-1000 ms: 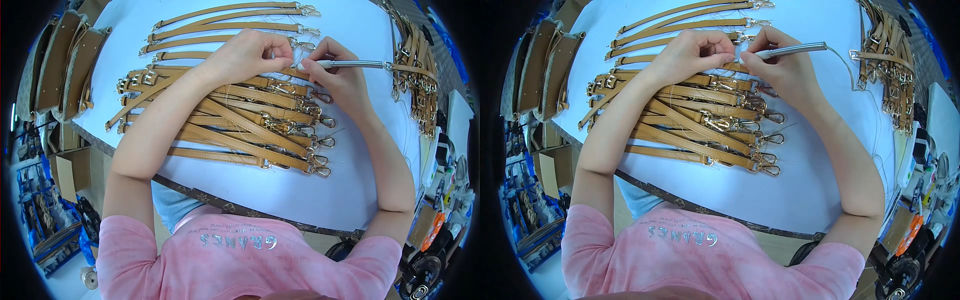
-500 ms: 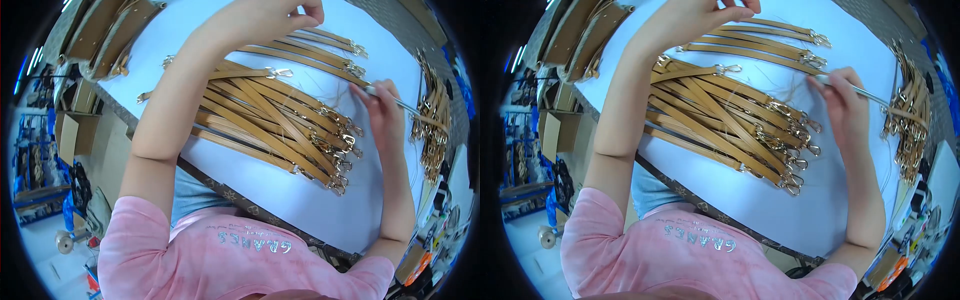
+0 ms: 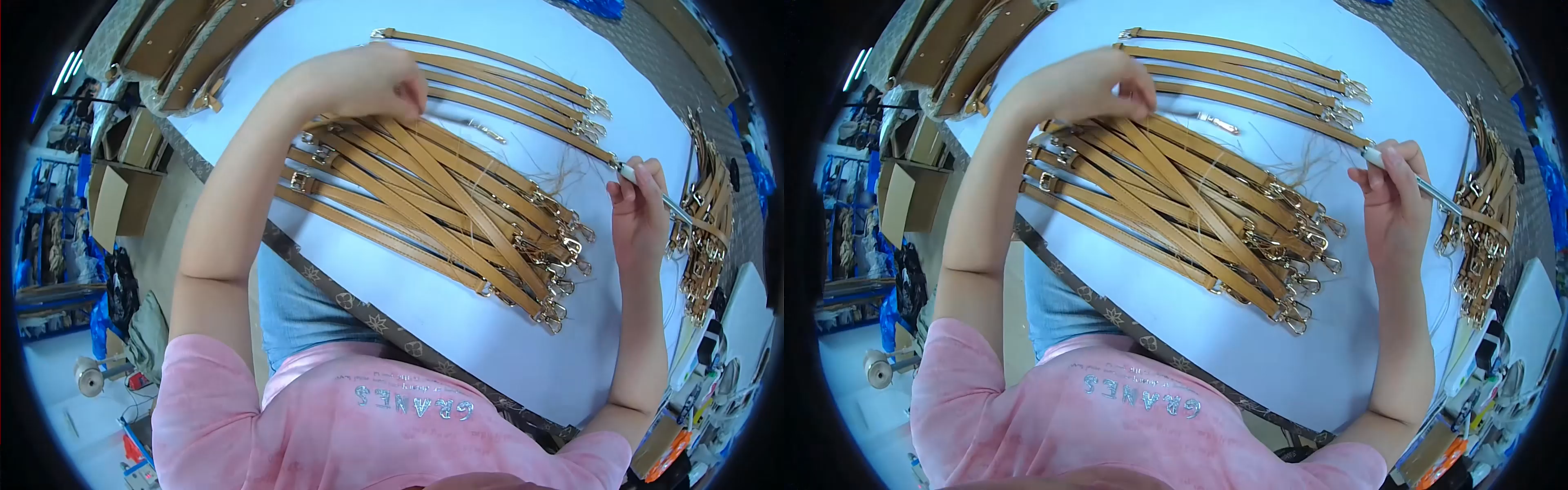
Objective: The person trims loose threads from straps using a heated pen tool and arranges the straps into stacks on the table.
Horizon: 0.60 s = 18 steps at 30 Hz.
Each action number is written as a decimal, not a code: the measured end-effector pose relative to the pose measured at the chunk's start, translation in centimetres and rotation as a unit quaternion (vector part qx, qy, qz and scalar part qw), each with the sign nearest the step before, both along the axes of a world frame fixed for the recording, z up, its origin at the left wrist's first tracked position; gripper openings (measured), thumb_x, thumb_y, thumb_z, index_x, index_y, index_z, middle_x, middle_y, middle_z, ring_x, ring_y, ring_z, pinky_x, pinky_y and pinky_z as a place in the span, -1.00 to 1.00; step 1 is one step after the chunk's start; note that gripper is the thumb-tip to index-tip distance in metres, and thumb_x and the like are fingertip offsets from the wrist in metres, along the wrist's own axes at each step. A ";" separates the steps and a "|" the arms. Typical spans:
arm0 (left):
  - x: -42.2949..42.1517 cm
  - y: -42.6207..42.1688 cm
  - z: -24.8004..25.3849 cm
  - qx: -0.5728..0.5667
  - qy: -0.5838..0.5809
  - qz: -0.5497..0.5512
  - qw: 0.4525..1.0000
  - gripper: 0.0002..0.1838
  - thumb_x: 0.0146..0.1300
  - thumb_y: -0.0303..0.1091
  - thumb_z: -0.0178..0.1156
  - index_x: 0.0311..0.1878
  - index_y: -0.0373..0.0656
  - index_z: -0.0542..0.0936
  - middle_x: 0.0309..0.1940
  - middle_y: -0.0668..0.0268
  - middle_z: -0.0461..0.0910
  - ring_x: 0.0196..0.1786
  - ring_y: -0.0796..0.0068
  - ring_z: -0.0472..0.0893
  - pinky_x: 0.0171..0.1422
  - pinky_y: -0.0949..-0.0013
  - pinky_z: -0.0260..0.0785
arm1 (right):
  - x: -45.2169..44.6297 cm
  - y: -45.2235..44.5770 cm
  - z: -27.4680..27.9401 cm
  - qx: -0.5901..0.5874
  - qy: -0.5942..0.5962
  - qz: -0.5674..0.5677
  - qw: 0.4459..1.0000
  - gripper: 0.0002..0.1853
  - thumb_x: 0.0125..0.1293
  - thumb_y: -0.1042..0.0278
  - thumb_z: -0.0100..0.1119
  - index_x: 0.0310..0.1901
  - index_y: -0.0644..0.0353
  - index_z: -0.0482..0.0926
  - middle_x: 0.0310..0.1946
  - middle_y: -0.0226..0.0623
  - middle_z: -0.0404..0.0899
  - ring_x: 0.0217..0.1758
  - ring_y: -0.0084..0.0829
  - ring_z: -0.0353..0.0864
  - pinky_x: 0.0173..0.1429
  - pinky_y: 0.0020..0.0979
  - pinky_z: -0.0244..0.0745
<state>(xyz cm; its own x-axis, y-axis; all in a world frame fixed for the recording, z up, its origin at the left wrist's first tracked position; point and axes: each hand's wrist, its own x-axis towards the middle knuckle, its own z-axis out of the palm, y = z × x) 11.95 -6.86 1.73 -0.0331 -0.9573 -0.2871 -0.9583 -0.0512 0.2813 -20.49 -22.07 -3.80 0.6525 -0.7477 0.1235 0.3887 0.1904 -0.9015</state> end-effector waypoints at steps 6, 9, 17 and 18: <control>-6.9 -7.0 -4.6 -0.099 0.323 0.001 0.941 -0.84 0.25 -0.37 0.28 -0.20 -0.27 0.67 -0.42 0.31 0.57 -0.47 0.48 0.51 -0.29 0.40 0.41 | -0.3 0.3 0.9 -0.042 -0.038 0.003 0.998 -0.90 0.42 0.48 0.03 -0.30 0.20 0.42 -0.35 -0.44 0.43 -0.37 -0.68 0.39 -0.02 -0.37 0.63; -9.8 -6.9 -4.4 -0.111 0.276 -0.063 0.953 -0.88 0.25 -0.39 0.27 -0.22 -0.23 0.67 -0.43 0.29 0.57 -0.46 0.45 0.52 -0.30 0.38 0.41 | 0.2 1.2 1.0 -0.064 0.006 -0.016 0.998 -0.90 0.41 0.49 0.04 -0.31 0.21 0.41 -0.35 -0.43 0.41 -0.40 -0.68 0.37 -0.05 -0.41 0.61; -9.7 -6.4 -6.0 -0.305 0.118 -0.157 0.932 -0.87 0.14 -0.39 0.35 -0.25 -0.16 0.64 -0.39 0.24 0.58 -0.39 0.33 0.57 -0.29 0.30 0.43 | 0.9 0.6 -0.7 -0.088 0.155 0.016 0.984 -0.88 0.34 0.52 0.14 -0.34 0.24 0.41 -0.41 -0.42 0.39 -0.43 -0.67 0.37 0.02 -0.40 0.61; -9.8 -6.1 -5.9 -0.288 0.131 -0.140 0.938 -0.85 0.12 -0.39 0.37 -0.26 -0.16 0.62 -0.38 0.25 0.58 -0.37 0.31 0.57 -0.28 0.28 0.43 | 0.9 0.5 -0.9 -0.080 0.174 0.025 0.981 -0.88 0.33 0.51 0.16 -0.34 0.25 0.41 -0.42 -0.42 0.39 -0.43 -0.67 0.38 0.04 -0.39 0.62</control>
<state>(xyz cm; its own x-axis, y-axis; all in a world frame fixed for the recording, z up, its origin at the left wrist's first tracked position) 2.19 -12.93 -4.15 -0.3032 -0.8942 0.3293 -0.8051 0.4253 0.4134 -19.58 -21.61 -4.65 0.7107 -0.7035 -0.0006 0.0460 0.0474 -0.9978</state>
